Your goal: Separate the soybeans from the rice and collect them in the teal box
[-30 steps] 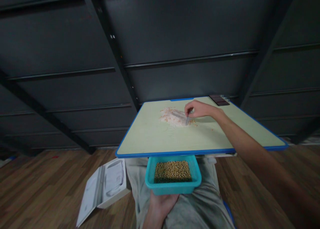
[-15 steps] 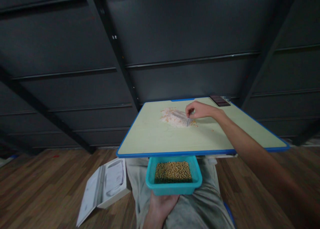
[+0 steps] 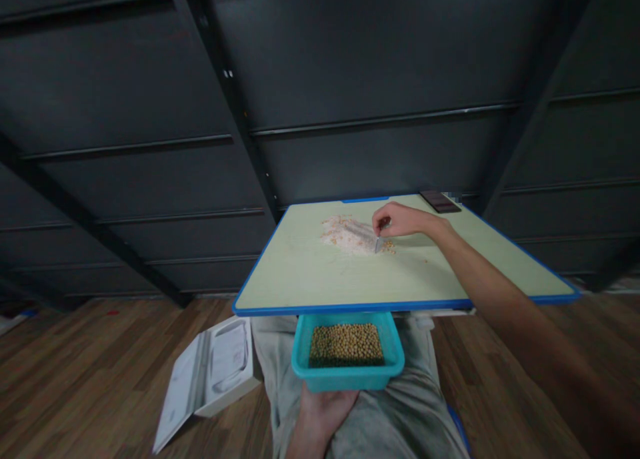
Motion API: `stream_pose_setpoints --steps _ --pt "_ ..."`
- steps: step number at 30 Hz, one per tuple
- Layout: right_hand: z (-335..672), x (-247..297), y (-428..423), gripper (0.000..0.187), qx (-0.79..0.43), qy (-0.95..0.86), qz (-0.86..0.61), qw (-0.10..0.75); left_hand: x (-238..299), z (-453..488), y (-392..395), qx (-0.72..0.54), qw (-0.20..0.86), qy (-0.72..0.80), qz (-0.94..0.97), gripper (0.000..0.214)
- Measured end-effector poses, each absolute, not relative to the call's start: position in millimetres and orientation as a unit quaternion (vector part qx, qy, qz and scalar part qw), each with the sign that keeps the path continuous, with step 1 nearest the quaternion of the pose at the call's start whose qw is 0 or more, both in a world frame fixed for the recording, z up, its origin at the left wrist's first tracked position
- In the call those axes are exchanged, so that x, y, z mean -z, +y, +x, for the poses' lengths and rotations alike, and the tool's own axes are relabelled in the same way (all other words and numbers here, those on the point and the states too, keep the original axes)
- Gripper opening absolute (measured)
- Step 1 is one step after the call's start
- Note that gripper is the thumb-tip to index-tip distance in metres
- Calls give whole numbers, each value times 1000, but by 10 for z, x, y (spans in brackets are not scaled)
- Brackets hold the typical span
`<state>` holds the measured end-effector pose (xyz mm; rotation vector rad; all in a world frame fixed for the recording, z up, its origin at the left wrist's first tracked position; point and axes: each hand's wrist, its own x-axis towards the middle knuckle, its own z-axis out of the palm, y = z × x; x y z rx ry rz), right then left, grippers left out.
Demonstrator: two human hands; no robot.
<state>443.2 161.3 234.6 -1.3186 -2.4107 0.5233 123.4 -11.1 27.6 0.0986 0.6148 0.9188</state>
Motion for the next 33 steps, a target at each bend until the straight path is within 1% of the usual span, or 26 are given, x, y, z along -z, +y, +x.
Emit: stream_pose_setpoints --steps 4,7,14,18,24,27,30,33 --pt "4448 -2331 1612 18 -202 -838 -474 179 -324 1238 -118 -435 842 315 48 27" --pt "4456 -2332 1604 18 -205 -836 -477 179 -356 1246 -117 -430 840 326 56 28" --pt "4463 -2354 1589 19 -206 -836 -480 167 -403 1254 -123 -432 852 297 0 36" --pt "4461 -2360 1575 18 -211 -831 -486 170 -401 1248 -117 -432 839 331 -13 38" --pt "4478 -2346 1583 17 -224 -826 -490 167 -392 1256 -111 -426 847 319 1 32" --pt "4494 -2332 1597 16 -225 -827 -488 166 -351 1244 -109 -429 849 308 22 24" --pt "4504 -2325 1603 16 -224 -829 -486 165 -317 1231 -110 -436 838 325 48 16" --pt "4503 -2335 1594 14 -224 -829 -488 158 -306 1224 -113 -440 829 342 51 16"
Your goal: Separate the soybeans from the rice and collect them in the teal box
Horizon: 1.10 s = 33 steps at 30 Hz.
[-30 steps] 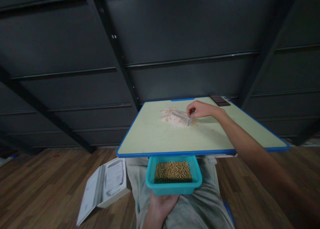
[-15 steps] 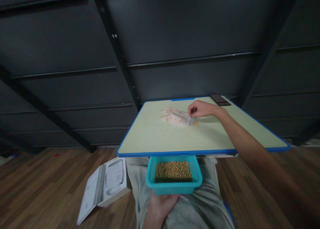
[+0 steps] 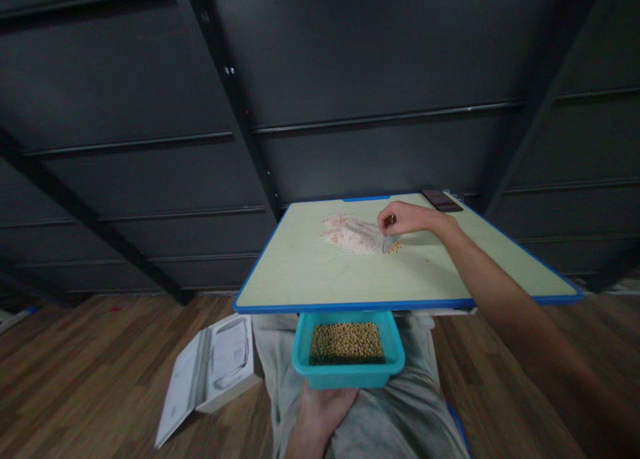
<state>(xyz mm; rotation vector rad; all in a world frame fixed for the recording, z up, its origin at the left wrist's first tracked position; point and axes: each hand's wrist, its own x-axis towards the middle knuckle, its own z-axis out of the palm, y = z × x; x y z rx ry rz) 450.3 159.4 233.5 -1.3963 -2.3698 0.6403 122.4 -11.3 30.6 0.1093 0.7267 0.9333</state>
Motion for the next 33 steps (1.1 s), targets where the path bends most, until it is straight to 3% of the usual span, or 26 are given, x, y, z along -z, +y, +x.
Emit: stream_pose_setpoints --steps 9,26,33 --pt "4499 -2372 1560 12 -226 -831 -490 138 -281 1222 -118 -437 844 309 47 48" --pt "4539 -2359 1579 12 -244 -827 -491 123 -321 1227 -133 -448 850 269 59 9" --pt "4553 -2343 1601 15 -267 -824 -479 143 -198 1193 -97 -433 863 253 64 34"
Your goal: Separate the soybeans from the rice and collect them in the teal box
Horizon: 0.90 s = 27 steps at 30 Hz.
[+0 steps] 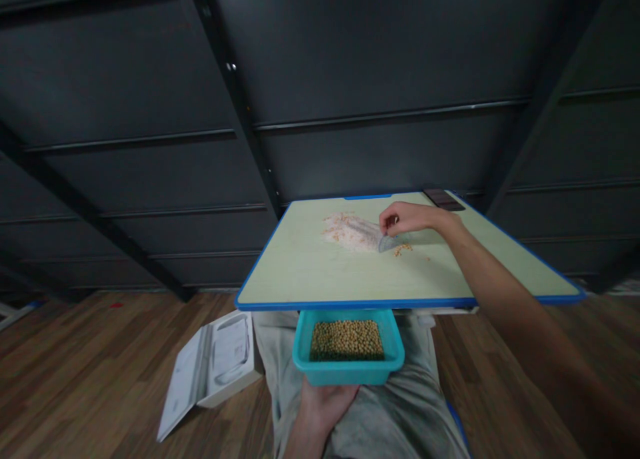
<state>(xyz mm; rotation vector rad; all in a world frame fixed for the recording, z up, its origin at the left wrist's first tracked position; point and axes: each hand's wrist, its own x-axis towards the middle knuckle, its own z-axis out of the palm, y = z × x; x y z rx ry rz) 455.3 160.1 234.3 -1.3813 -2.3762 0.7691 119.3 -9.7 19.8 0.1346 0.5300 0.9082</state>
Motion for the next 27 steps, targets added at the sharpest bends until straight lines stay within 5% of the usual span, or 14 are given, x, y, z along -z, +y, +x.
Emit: stream_pose_setpoints --steps 12,16,27 --pt "4583 -2513 1499 20 -284 -822 -436 230 -242 1204 -100 -449 844 291 37 32" --pt "4735 -2466 1322 25 -201 -817 -440 314 -263 1222 -94 -451 836 312 14 37" --pt "4908 -2027 933 22 -84 -803 -460 369 -331 1233 -91 -443 820 361 29 46"
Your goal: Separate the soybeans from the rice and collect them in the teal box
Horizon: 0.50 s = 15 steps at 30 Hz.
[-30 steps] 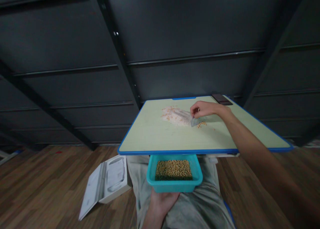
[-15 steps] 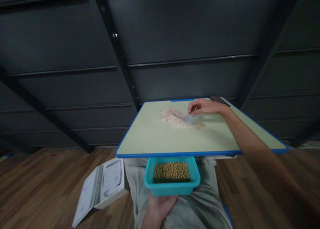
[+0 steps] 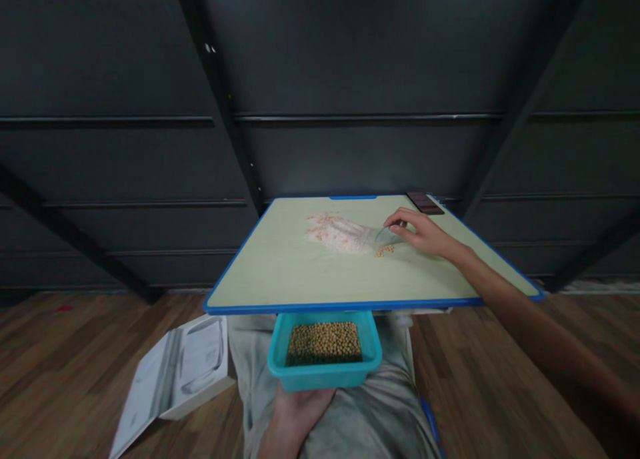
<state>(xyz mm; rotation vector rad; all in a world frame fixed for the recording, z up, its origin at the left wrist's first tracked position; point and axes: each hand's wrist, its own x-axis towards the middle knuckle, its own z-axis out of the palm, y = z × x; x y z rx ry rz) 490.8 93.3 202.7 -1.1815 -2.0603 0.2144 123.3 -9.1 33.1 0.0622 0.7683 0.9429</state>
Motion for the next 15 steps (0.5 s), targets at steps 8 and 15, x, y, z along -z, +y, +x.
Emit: stream_pose_setpoints --steps 8,15 --pt "4811 -1978 991 20 -120 -780 -498 360 -278 1206 -72 -435 836 333 33 47" --pt "4875 -1866 1064 24 -189 -760 -512 353 -245 1209 -82 -450 826 340 3 49"
